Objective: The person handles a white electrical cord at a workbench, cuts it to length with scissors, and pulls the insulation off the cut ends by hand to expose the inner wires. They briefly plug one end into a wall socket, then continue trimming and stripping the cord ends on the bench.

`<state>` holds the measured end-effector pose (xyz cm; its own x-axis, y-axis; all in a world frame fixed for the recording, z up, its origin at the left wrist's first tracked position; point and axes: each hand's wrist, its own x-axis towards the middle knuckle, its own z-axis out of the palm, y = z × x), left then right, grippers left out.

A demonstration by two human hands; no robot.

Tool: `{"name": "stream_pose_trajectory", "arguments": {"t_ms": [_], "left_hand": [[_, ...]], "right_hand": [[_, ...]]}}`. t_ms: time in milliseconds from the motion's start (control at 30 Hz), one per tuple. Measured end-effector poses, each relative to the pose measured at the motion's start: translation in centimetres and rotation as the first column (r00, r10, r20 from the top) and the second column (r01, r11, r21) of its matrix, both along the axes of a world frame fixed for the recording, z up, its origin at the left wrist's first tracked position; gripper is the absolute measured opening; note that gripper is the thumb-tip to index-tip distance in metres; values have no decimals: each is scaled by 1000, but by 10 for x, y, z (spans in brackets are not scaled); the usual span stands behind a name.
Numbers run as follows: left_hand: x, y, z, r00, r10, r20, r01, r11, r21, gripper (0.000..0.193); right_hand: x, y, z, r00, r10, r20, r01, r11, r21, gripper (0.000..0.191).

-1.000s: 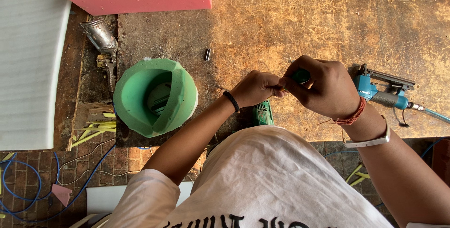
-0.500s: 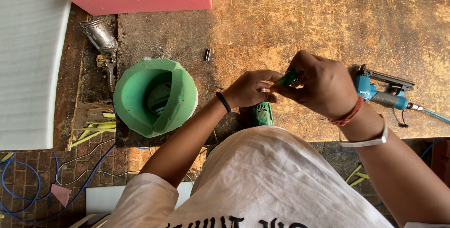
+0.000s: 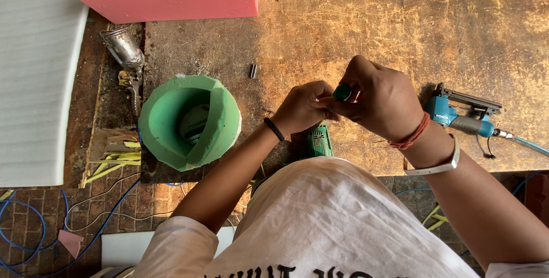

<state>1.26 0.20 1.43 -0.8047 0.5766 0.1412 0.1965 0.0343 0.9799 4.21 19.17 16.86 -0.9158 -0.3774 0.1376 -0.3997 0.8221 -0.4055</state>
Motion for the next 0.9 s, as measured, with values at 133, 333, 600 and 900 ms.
{"name": "stream_pose_trajectory", "arguments": {"t_ms": [133, 333, 600, 900], "left_hand": [[-1, -3, 2, 949, 4, -317, -74, 975, -209, 21], [-4, -13, 9, 980, -142, -140, 133, 988, -72, 32], [3, -7, 12, 992, 48, -119, -44, 998, 39, 31], [-4, -12, 22, 973, -36, -226, 60, 993, 100, 51]], "right_hand": [[-7, 3, 4, 947, 320, 19, -290, 880, -375, 52], [-3, 6, 3, 966, 257, 11, -238, 908, -345, 32], [-10, -2, 5, 960, 273, 59, -237, 908, -344, 46], [-9, -3, -2, 993, 42, -114, -50, 996, -73, 46]]}}
